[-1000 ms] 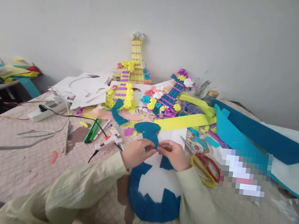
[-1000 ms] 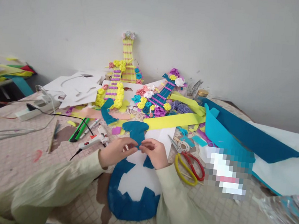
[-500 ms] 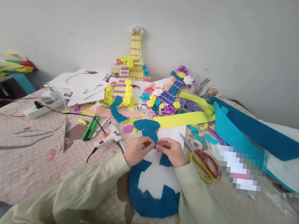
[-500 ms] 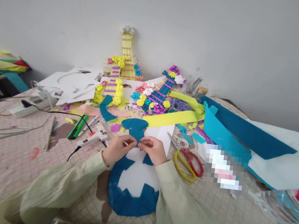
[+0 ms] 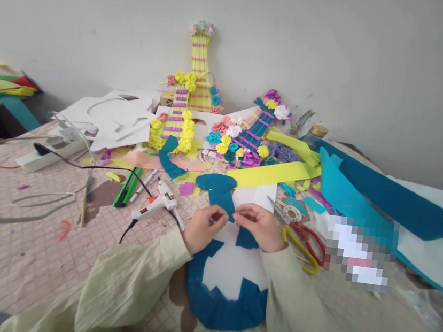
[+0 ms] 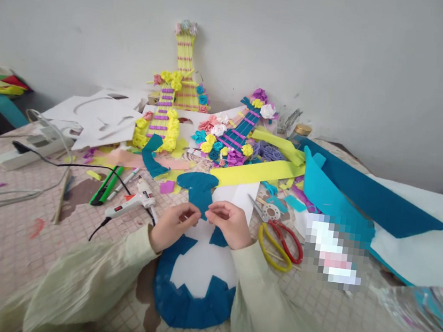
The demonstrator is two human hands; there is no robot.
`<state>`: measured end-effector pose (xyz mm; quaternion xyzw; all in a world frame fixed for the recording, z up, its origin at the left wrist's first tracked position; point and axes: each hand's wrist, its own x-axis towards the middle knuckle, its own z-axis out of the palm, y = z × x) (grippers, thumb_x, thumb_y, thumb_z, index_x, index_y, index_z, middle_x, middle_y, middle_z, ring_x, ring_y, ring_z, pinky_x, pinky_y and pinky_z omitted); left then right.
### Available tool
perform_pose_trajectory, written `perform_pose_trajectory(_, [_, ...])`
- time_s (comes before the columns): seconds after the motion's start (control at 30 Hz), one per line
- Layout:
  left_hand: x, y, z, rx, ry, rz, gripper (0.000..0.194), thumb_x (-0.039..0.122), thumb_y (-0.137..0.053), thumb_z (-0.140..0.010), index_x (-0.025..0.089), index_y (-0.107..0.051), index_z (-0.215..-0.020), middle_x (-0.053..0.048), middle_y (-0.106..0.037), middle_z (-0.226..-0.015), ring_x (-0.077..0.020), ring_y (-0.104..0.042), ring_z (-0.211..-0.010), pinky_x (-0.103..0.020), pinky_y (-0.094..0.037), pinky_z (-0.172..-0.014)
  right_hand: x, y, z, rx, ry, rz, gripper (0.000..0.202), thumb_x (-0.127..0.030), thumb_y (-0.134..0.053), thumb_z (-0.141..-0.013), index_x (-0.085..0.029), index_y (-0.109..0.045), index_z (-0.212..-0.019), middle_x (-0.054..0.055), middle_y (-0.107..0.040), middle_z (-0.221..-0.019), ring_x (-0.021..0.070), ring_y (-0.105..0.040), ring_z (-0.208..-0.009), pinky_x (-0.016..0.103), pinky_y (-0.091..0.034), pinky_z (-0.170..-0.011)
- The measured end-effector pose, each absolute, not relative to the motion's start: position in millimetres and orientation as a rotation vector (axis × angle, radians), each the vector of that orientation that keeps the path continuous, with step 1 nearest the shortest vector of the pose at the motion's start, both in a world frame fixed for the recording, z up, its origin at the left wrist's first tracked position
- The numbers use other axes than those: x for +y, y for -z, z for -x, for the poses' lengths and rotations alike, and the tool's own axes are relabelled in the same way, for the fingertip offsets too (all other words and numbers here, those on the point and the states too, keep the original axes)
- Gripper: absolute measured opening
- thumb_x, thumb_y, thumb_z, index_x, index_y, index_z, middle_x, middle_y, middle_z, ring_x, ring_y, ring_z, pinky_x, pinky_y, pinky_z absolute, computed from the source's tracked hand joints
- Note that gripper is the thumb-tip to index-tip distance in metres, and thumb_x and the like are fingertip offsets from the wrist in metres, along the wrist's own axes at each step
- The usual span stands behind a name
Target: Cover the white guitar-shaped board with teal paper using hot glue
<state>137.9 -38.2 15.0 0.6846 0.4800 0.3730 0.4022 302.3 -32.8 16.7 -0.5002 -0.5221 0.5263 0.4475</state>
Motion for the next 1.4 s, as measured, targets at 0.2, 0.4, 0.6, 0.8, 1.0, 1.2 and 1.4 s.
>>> perform_pose_trajectory(0.2, [-39,-13,-131,1.269,-0.920,-1.748,0.017,0.027,-0.050,-0.078,0.016,-0.061,-0.073,-0.001,-0.062,-0.062,-0.0108,-0.054,-0.056,-0.020,-0.042,-0.051,-33,-15,-298,-1.291,-1.319,1.258,0.025,-0.033,-0.071,-0.061,-0.018,-0.062,-0.078,0.002,-0.065,-0.068,0.0137,-0.060,-0.059,0.029,-0.050,-0.060])
perform_pose_trajectory(0.4, [-39,-9,-129,1.266,-0.923,-1.728,0.016,0.026,-0.050,-0.077,0.015,-0.060,-0.072,-0.001,-0.061,-0.060,-0.0099,-0.052,-0.052,-0.020,-0.040,-0.048,-34,-17,-298,-1.281,-1.302,1.277,0.026,-0.034,-0.070,-0.063,-0.018,-0.063,-0.081,0.002,-0.065,-0.073,0.0124,-0.059,-0.058,0.027,-0.049,-0.059])
perform_pose_trajectory(0.6, [-40,-8,-129,1.271,-0.914,-1.707,0.018,0.028,-0.050,-0.077,0.015,-0.061,-0.072,-0.001,-0.060,-0.060,-0.0097,-0.051,-0.052,-0.019,-0.039,-0.047,-36,-17,-296,-1.378,-1.308,1.249,0.027,-0.036,-0.069,-0.065,-0.018,-0.063,-0.084,0.003,-0.065,-0.074,0.0143,-0.060,-0.063,0.029,-0.049,-0.062])
perform_pose_trajectory(0.8, [-41,-9,-129,1.239,-0.910,-1.712,0.017,0.027,-0.050,-0.077,0.015,-0.060,-0.071,-0.001,-0.060,-0.059,-0.0092,-0.049,-0.051,-0.019,-0.039,-0.046,-34,-13,-297,-1.374,-1.285,1.283,0.025,-0.035,-0.069,-0.063,-0.018,-0.063,-0.081,0.003,-0.066,-0.073,0.0146,-0.060,-0.063,0.028,-0.050,-0.059])
perform_pose_trajectory(1.0, [-41,-8,-129,1.256,-0.912,-1.709,0.017,0.027,-0.050,-0.077,0.016,-0.060,-0.071,-0.001,-0.059,-0.059,-0.0093,-0.049,-0.051,-0.019,-0.039,-0.046,-34,-18,-296,-1.365,-1.240,1.331,0.028,-0.040,-0.069,-0.062,-0.018,-0.064,-0.079,0.004,-0.067,-0.071,0.0149,-0.060,-0.059,0.030,-0.051,-0.058])
perform_pose_trajectory(1.2, [-40,-8,-127,1.262,-0.923,-1.697,0.017,0.029,-0.048,-0.077,0.016,-0.057,-0.071,0.000,-0.058,-0.060,-0.0094,-0.049,-0.051,-0.019,-0.039,-0.046,-32,-25,-330,-1.429,-0.843,1.530,0.028,-0.041,-0.060,-0.071,-0.017,-0.063,-0.085,0.008,-0.068,-0.081,0.0197,-0.062,-0.069,0.034,-0.050,-0.065])
perform_pose_trajectory(1.4, [-42,-4,-126,1.171,-0.997,-1.635,0.019,0.030,-0.048,-0.079,0.015,-0.057,-0.072,-0.002,-0.059,-0.067,-0.0097,-0.051,-0.056,-0.019,-0.041,-0.049,-50,0,-413,-1.792,-0.109,2.205,0.037,-0.041,-0.053,-0.071,-0.017,-0.065,-0.096,0.014,-0.068,-0.090,0.0303,-0.063,-0.082,0.040,-0.047,-0.068])
